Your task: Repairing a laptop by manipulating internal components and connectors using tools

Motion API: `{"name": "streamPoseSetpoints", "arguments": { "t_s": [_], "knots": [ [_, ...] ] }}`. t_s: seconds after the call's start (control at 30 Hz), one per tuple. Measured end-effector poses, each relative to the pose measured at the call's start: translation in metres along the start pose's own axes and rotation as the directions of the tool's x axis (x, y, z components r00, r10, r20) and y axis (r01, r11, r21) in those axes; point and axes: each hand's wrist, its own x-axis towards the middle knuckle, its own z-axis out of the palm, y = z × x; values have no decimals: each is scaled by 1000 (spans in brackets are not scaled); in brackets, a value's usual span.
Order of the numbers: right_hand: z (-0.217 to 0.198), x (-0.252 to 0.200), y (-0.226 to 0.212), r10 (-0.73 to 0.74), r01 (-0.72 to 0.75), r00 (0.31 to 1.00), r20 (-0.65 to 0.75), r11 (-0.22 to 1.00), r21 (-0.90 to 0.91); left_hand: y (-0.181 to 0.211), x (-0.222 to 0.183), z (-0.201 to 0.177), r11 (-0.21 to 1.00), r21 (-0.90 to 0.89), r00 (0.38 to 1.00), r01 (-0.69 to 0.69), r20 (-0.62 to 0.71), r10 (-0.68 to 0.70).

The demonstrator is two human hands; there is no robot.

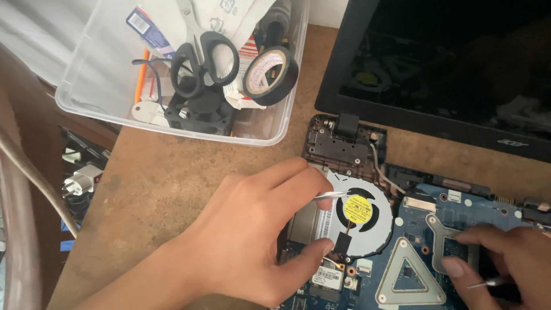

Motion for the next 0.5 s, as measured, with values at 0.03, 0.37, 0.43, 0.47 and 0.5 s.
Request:
{"name": "streamPoseSetpoints", "arguments": {
  "t_s": [0.03, 0.37, 0.43, 0.47, 0.5],
  "knots": [
    [3, 1, 3, 0, 0, 1000, 1, 1000, 0, 0, 0, 0, 1000, 0, 1000, 0, 1, 0],
    [13, 1, 10, -6, 7, 1000, -21, 999, 47, -1, 1, -3, 1000, 6, 998, -31, 59, 30],
    [11, 3, 9, 6, -6, 1000, 6, 998, 67, -2, 0, -4, 999, -8, 998, -39, 58, 39],
    [11, 4, 10, 13, -14, 999, 29, 1000, 12, -3, -1, -4, 997, -29, 996, -75, 54, 77],
    [11, 4, 10, 22, -20, 998, 51, 999, -42, -4, -2, -4, 993, -49, 992, -112, 49, 114]
  ]
}}
